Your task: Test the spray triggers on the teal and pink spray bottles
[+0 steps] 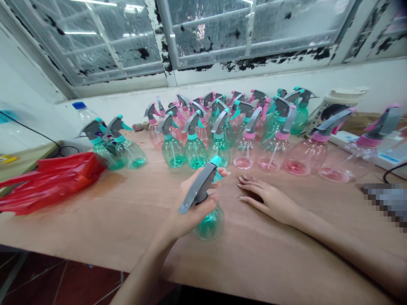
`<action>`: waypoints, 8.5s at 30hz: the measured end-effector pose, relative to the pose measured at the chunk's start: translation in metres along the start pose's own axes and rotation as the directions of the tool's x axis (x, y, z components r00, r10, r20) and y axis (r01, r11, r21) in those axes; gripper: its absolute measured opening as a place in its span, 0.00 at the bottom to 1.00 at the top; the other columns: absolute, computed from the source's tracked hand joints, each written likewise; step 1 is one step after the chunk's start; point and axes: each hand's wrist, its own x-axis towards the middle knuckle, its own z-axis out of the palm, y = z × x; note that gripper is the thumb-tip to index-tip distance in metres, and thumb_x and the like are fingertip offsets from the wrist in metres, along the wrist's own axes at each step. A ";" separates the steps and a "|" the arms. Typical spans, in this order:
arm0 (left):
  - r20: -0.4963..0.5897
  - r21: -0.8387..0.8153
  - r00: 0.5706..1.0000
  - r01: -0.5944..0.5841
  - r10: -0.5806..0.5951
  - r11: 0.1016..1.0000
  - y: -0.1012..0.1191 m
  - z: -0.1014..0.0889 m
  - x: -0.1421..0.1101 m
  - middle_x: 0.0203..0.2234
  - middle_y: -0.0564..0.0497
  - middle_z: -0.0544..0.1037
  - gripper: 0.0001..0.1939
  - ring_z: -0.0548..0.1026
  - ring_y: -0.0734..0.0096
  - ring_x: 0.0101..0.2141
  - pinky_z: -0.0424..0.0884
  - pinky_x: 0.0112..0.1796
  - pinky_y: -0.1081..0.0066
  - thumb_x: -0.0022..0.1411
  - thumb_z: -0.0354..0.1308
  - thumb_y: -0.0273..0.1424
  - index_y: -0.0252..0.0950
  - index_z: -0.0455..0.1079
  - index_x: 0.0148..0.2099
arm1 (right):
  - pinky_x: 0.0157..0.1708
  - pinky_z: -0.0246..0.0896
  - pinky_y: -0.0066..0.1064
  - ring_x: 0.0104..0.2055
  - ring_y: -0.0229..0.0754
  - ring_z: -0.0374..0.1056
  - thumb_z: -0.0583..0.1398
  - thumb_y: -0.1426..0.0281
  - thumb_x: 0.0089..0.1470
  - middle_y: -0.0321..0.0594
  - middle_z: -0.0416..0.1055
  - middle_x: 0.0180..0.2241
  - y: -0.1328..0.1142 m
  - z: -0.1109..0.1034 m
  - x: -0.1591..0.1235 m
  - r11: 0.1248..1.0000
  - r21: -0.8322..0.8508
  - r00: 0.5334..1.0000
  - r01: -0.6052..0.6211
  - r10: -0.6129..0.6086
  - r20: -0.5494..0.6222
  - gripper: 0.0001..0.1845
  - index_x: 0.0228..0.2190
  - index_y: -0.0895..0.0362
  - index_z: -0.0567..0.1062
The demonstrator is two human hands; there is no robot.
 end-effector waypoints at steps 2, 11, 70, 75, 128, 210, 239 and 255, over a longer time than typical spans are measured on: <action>0.001 -0.005 1.000 0.003 -0.003 1.000 -0.001 0.000 0.000 0.51 0.49 0.75 0.20 0.73 0.58 0.51 0.73 0.48 0.62 0.55 0.55 0.28 0.41 0.70 0.52 | 0.61 0.57 0.51 0.63 0.52 0.59 0.53 0.56 0.63 0.44 0.67 0.59 0.000 0.000 0.000 1.000 0.000 1.000 -0.003 0.003 -0.008 0.24 0.55 0.53 0.72; -0.118 0.044 0.992 0.041 -0.035 0.998 0.001 0.007 -0.001 0.36 0.50 0.77 0.09 0.75 0.67 0.33 0.72 0.35 0.68 0.56 0.55 0.28 0.38 0.70 0.41 | 0.62 0.57 0.50 0.63 0.51 0.59 0.52 0.56 0.64 0.46 0.67 0.59 0.000 0.000 0.000 1.000 -0.028 1.000 0.005 -0.005 0.003 0.25 0.55 0.56 0.72; -0.086 0.070 0.995 0.050 -0.044 0.996 0.004 0.007 0.004 0.40 0.49 0.79 0.18 0.76 0.62 0.40 0.73 0.42 0.64 0.55 0.54 0.28 0.40 0.72 0.49 | 0.61 0.58 0.50 0.63 0.51 0.59 0.53 0.57 0.64 0.44 0.67 0.59 0.000 -0.002 0.000 0.999 -0.030 1.000 0.026 -0.027 -0.009 0.23 0.54 0.54 0.72; -0.098 0.115 0.995 0.047 -0.036 0.992 0.002 0.009 0.003 0.37 0.50 0.80 0.23 0.77 0.62 0.41 0.73 0.45 0.63 0.56 0.53 0.27 0.41 0.69 0.55 | 0.61 0.57 0.52 0.63 0.52 0.59 0.54 0.57 0.63 0.44 0.67 0.59 -0.001 -0.002 0.000 1.000 -0.008 0.999 0.023 -0.023 -0.025 0.23 0.55 0.52 0.72; -0.069 0.084 0.997 -0.013 0.019 0.996 0.001 0.015 0.006 0.33 0.51 0.73 0.11 0.74 0.64 0.36 0.72 0.39 0.66 0.52 0.54 0.29 0.37 0.69 0.40 | 0.63 0.54 0.50 0.65 0.52 0.57 0.53 0.59 0.64 0.48 0.66 0.60 -0.006 0.003 -0.001 0.997 -0.074 1.000 0.003 -0.004 -0.021 0.23 0.55 0.57 0.71; -0.174 0.569 0.980 0.022 0.094 0.822 -0.030 0.001 -0.072 0.52 0.44 0.70 0.28 0.71 0.55 0.53 0.70 0.52 0.54 0.60 0.62 0.37 0.44 0.57 0.60 | 0.49 0.69 0.49 0.52 0.54 0.71 0.54 0.62 0.62 0.48 0.74 0.51 -0.040 -0.005 0.012 0.994 -0.106 1.000 0.011 -0.011 -0.007 0.16 0.45 0.54 0.77; -0.406 0.883 0.891 0.325 0.202 0.338 -0.085 -0.193 0.012 0.44 0.36 0.71 0.30 0.67 0.45 0.48 0.68 0.50 0.51 0.55 0.64 0.47 0.30 0.71 0.53 | 0.50 0.63 0.49 0.55 0.63 0.66 0.58 0.57 0.58 0.65 0.69 0.53 -0.146 0.036 0.247 0.975 0.101 0.939 -0.196 0.216 -0.268 0.33 0.56 0.67 0.64; -0.358 0.929 0.919 0.332 0.166 0.167 -0.091 -0.201 0.046 0.45 0.34 0.71 0.34 0.68 0.45 0.48 0.67 0.50 0.56 0.57 0.62 0.49 0.27 0.69 0.55 | 0.35 0.64 0.39 0.41 0.55 0.75 0.56 0.56 0.61 0.51 0.77 0.40 -0.159 0.024 0.230 0.971 -0.091 0.967 -0.223 0.209 -0.147 0.20 0.45 0.59 0.70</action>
